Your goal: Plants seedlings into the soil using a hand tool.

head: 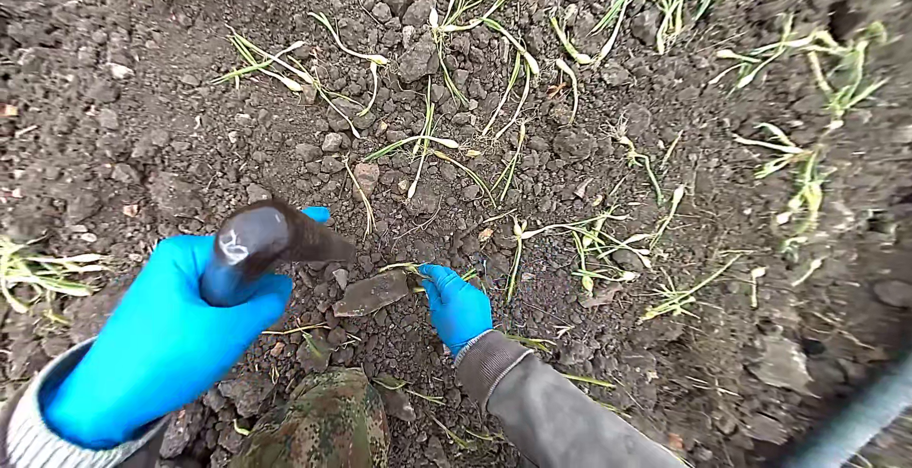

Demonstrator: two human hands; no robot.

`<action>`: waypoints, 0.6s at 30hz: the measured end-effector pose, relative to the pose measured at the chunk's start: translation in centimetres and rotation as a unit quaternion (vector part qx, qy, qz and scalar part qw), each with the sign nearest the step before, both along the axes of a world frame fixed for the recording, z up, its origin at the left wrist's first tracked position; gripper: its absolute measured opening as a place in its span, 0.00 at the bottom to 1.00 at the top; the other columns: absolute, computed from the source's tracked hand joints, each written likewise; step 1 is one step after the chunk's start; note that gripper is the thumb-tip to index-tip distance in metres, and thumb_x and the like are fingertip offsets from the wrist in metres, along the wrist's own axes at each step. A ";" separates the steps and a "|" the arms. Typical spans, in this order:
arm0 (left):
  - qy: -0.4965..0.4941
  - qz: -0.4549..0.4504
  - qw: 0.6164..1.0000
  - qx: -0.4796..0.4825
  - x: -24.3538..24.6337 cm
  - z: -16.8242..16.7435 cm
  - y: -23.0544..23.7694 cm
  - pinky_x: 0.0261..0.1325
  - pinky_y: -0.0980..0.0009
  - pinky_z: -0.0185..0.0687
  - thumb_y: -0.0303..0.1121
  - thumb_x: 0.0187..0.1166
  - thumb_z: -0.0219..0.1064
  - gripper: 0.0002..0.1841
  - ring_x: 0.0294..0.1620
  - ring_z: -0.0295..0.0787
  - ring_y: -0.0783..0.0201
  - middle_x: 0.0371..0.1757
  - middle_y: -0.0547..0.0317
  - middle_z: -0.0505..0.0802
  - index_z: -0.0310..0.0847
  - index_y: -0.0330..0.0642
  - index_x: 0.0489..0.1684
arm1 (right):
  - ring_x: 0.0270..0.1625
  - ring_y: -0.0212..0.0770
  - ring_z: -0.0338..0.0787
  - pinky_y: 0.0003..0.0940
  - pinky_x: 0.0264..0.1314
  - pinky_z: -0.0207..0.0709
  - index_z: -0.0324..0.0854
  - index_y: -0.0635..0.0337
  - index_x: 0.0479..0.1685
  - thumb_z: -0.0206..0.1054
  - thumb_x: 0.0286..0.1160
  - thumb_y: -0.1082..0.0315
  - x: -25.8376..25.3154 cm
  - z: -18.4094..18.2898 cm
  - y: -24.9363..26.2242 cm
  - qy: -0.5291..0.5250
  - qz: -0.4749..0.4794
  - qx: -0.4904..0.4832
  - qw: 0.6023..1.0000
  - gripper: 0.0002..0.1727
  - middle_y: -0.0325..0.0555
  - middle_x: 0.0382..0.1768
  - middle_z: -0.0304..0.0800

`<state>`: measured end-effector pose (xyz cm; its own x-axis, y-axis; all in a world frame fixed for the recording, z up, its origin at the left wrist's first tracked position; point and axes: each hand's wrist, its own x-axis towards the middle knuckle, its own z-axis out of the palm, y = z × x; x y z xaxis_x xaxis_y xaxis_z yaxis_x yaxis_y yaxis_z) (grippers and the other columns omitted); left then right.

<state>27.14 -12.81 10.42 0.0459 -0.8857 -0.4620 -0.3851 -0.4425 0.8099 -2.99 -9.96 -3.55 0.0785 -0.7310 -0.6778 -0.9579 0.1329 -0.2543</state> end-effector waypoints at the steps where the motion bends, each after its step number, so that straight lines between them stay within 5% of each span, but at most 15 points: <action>1: -0.009 -0.015 1.000 -0.019 -0.4 -0.4 -0.4 0.13 0.76 0.71 0.35 0.54 0.71 0.05 0.12 0.76 0.76 0.17 0.73 0.86 0.87 0.60 0.25 | 0.55 0.54 0.96 0.61 0.55 0.87 0.88 0.44 0.68 0.59 0.90 0.62 0.1 0.1 -0.3 -0.011 0.000 -0.013 1.000 0.16 0.45 0.65 0.92; 2: -0.040 -0.052 0.998 -0.021 -1.0 -1.4 -0.7 0.20 0.76 0.81 0.35 0.55 0.71 0.08 0.19 0.84 0.79 0.23 0.77 0.90 0.89 0.61 0.31 | 0.55 0.54 0.96 0.61 0.54 0.87 0.89 0.47 0.63 0.61 0.89 0.63 0.3 0.3 -0.5 -0.031 -0.005 -0.037 0.999 0.14 0.46 0.62 0.93; 5: -0.064 -0.150 0.985 0.048 -2.2 -6.7 -0.8 0.36 0.62 0.83 0.30 0.65 0.72 0.25 0.30 0.86 0.73 0.34 0.68 0.94 0.90 0.58 0.66 | 0.53 0.52 0.96 0.60 0.56 0.87 0.92 0.53 0.55 0.65 0.85 0.68 1.3 1.4 -1.2 -0.113 -0.041 -0.102 0.988 0.11 0.48 0.54 0.96; 6: -0.053 -0.152 0.985 0.069 -1.8 -7.7 -0.6 0.36 0.62 0.83 0.29 0.66 0.73 0.23 0.29 0.86 0.73 0.33 0.67 0.94 0.92 0.58 0.63 | 0.53 0.50 0.96 0.59 0.56 0.87 0.92 0.54 0.54 0.65 0.85 0.68 1.7 1.5 -1.5 -0.133 -0.047 -0.110 0.984 0.10 0.47 0.52 0.97; 8: -0.025 -0.098 0.989 0.109 -0.8 -7.6 -0.2 0.21 0.67 0.70 0.27 0.66 0.72 0.05 0.16 0.75 0.71 0.18 0.67 0.83 0.88 0.51 0.28 | 0.51 0.49 0.97 0.59 0.54 0.87 0.91 0.54 0.54 0.66 0.84 0.68 2.4 1.5 -1.6 -0.158 -0.050 -0.116 0.979 0.10 0.46 0.50 0.97; 9: -0.014 -0.068 0.990 0.122 -0.2 -6.5 -0.1 0.16 0.68 0.65 0.27 0.65 0.72 0.09 0.12 0.71 0.70 0.13 0.66 0.80 0.82 0.50 0.18 | 0.51 0.48 0.97 0.59 0.54 0.87 0.91 0.53 0.54 0.65 0.85 0.68 2.9 1.4 -1.4 -0.157 -0.048 -0.109 0.980 0.10 0.45 0.51 0.97; 12: -0.007 -0.017 0.998 0.053 0.6 -2.2 -0.4 0.10 0.75 0.61 0.31 0.54 0.71 0.06 0.08 0.68 0.75 0.11 0.72 0.79 0.82 0.56 0.15 | 0.52 0.51 0.97 0.60 0.54 0.87 0.91 0.51 0.56 0.65 0.86 0.66 3.9 0.3 -1.3 -0.125 -0.040 -0.085 0.988 0.11 0.46 0.51 0.97; 15: -0.022 -0.072 0.997 -0.025 -0.4 -1.8 -0.4 0.31 0.79 0.88 0.31 0.55 0.71 0.20 0.29 0.89 0.83 0.36 0.78 0.96 0.93 0.59 0.49 | 0.54 0.53 0.96 0.62 0.56 0.85 0.90 0.52 0.59 0.63 0.88 0.66 4.6 0.1 -1.6 -0.111 -0.032 -0.058 0.992 0.12 0.48 0.54 0.97; 18: -0.052 -0.124 0.990 0.035 -2.2 -8.5 0.9 0.39 0.57 0.87 0.27 0.62 0.73 0.34 0.34 0.91 0.69 0.41 0.63 0.97 0.84 0.61 0.75 | 0.52 0.53 0.97 0.63 0.54 0.86 0.90 0.52 0.59 0.63 0.87 0.66 5.1 0.4 -2.4 -0.128 -0.038 -0.087 0.987 0.12 0.48 0.52 0.97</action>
